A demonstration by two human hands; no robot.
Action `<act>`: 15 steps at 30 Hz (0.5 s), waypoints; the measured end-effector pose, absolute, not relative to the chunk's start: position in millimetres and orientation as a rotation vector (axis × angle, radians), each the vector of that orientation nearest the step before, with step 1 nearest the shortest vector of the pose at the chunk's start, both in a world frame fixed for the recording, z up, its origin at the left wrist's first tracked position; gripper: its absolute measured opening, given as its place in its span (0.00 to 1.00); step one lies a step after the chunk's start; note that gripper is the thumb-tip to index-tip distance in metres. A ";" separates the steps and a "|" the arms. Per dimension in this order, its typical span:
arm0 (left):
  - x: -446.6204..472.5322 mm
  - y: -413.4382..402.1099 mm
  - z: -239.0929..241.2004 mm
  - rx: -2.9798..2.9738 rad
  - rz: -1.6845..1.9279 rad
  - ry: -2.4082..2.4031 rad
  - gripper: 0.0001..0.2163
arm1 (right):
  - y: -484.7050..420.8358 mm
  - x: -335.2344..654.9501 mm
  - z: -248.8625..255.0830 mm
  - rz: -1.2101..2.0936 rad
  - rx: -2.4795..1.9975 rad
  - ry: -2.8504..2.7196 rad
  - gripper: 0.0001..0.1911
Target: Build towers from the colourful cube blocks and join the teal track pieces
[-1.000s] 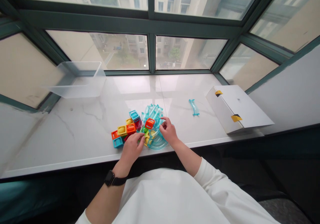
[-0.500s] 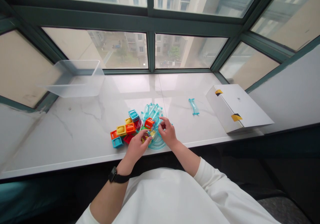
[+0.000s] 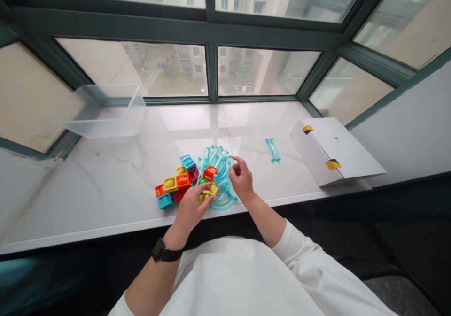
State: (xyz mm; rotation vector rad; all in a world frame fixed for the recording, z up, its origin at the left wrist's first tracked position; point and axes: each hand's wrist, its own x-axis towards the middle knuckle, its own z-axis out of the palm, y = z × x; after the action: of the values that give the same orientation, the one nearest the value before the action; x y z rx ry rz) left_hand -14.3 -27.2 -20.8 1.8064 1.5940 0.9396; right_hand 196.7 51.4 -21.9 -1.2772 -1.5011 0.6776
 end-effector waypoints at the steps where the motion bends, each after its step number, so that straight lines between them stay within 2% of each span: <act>1: -13.2 -28.2 -16.0 1.804 0.981 1.598 0.20 | 49.8 197.7 -18.7 0.678 -1.252 -1.507 0.22; 4: -7.0 -30.7 -0.7 1.725 1.078 1.553 0.22 | 42.2 197.3 -8.6 0.678 -1.186 -1.534 0.22; 9: 4.5 -31.8 14.0 1.520 1.174 1.481 0.17 | 27.5 190.7 5.2 0.767 -1.063 -1.523 0.23; 13: 9.1 -28.6 8.8 1.235 1.261 1.363 0.20 | 18.0 185.2 6.9 1.091 -0.904 -1.354 0.33; 15: 10.6 -26.2 4.9 1.155 1.280 1.326 0.22 | 14.3 183.6 4.9 1.307 -0.838 -1.284 0.32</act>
State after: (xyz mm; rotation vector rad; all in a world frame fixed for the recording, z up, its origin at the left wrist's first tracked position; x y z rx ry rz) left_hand 10.6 -26.2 4.9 1.1552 1.3259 1.2804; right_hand 183.6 14.3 4.9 -0.8384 -1.2844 1.3075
